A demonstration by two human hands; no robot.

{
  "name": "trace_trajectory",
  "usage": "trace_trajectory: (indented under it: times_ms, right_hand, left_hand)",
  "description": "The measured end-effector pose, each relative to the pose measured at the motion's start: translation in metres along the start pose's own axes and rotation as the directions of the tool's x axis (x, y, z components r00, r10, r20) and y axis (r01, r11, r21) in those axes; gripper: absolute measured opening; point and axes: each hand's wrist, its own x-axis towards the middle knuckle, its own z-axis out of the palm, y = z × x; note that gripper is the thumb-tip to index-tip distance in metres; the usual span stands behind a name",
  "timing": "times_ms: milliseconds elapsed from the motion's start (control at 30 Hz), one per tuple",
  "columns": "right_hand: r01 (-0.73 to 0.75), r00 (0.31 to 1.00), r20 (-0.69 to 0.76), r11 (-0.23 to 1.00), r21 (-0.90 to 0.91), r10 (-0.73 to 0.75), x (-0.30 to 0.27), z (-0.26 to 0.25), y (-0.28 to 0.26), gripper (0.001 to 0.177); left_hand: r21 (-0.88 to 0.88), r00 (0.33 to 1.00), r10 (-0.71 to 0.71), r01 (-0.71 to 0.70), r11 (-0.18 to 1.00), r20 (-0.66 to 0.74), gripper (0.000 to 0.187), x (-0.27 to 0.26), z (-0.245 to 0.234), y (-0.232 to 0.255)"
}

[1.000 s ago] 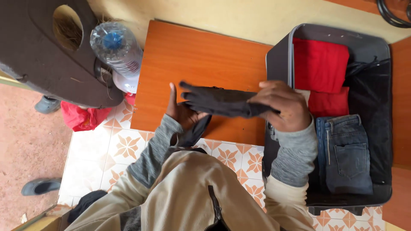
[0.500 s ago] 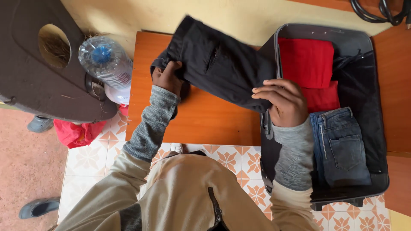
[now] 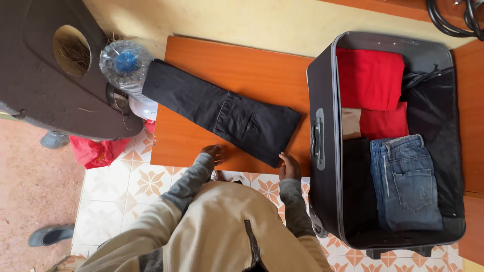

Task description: The person folds a pair of black pants on a table and places them into a suitcase, then picks up a pile of clothes from a bed. They select a pair of black shorts with a white waistband and lay them flat on the table.

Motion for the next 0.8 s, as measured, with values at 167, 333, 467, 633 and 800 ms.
trace_trajectory:
  times_ms: [167, 333, 467, 633, 800]
  right_hand:
    - [-0.093, 0.979, -0.180, 0.996, 0.001, 0.091, -0.009, 0.040, 0.014, 0.049]
    - [-0.692, 0.557, 0.081, 0.407, 0.596, 0.827, -0.020, 0.110, 0.110, 0.053]
    - [-0.641, 0.734, 0.067, 0.658, 0.395, 0.676, -0.011, 0.096, 0.116, 0.038]
    - [-0.603, 0.796, 0.128, 0.757, 0.253, 0.591, -0.017, 0.076, 0.138, 0.032]
    - [-0.679, 0.727, 0.297, 0.713, 0.176, 0.619, 0.010, 0.056, 0.123, 0.026]
  left_hand:
    - [0.765, 0.615, 0.788, -0.520, 0.380, 0.027, 0.027, -0.050, 0.036, 0.043]
    - [0.854, 0.306, 0.853, -0.450, -0.262, 0.423, 0.062, -0.066, 0.058, 0.088]
    - [0.916, 0.526, 0.754, -0.289, -0.277, 0.394, 0.083, -0.058, 0.063, 0.083]
    - [0.951, 0.605, 0.770, -0.308, -0.010, 0.204, 0.091, -0.055, 0.057, 0.049]
    - [0.837, 0.794, 0.607, -0.356, 0.415, 0.036, 0.057, -0.014, 0.025, -0.010]
